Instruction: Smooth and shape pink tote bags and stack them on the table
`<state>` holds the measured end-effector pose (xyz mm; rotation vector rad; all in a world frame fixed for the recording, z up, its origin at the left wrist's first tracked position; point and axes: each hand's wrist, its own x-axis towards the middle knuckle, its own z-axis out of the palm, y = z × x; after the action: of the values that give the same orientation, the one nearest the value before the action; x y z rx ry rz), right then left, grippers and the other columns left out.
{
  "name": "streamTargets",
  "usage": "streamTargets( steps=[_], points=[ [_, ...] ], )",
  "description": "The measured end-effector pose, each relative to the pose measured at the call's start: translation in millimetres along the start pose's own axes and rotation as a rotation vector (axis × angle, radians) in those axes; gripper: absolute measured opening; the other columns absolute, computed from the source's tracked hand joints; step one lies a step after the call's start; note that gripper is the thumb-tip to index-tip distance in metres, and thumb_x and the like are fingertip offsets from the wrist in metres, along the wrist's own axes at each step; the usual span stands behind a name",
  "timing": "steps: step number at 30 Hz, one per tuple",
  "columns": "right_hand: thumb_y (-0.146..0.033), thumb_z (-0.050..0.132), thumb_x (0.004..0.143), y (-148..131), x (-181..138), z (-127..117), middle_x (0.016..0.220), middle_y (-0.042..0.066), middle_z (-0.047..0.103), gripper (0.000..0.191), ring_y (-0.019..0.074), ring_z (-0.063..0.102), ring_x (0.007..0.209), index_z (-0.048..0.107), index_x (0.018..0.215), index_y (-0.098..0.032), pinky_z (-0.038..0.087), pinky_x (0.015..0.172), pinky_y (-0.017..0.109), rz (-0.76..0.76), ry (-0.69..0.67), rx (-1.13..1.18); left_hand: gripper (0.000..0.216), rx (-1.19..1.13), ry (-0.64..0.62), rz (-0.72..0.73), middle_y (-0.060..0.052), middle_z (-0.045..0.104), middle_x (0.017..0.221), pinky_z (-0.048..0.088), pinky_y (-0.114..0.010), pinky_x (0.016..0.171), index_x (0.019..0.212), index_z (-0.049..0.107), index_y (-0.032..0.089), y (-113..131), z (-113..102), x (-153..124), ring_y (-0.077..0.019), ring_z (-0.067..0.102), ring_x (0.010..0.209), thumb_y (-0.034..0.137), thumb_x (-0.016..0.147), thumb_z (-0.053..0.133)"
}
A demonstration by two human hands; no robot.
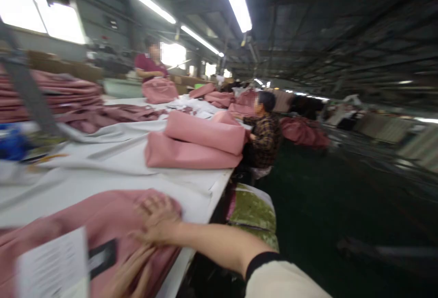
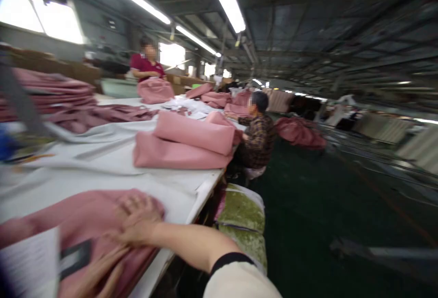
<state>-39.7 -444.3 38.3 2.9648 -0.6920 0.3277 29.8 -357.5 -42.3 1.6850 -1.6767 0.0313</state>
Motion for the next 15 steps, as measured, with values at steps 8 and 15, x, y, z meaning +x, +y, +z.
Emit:
streamTargets(
  steps=[8,15],
  points=[
    [-0.039,0.028,0.095,-0.3,13.6,51.7,0.142,0.024,0.039,0.059,0.0344,0.03,0.132,0.036,0.141,-0.003,0.022,0.104,0.054,-0.066,0.1,0.112,0.058,0.485,-0.082,-0.175,-0.013,0.033,0.149,0.015,-0.053,0.113,0.141,0.033,0.01,38.6,-238.5,-2.7,-0.0274,0.018,0.142,0.046,0.096,0.028],
    [-0.04,0.017,0.095,12.1,8.2,80.4,0.146,0.017,0.036,0.063,0.0252,0.023,0.137,0.03,0.145,-0.003,0.022,0.105,0.044,-0.116,0.173,-0.116,0.07,0.706,-0.149,-0.655,-0.016,0.019,0.155,0.006,-0.067,0.107,0.145,0.029,0.017,14.4,-276.8,-161.9,-0.0407,0.009,0.142,0.059,0.09,0.039]
  ],
)
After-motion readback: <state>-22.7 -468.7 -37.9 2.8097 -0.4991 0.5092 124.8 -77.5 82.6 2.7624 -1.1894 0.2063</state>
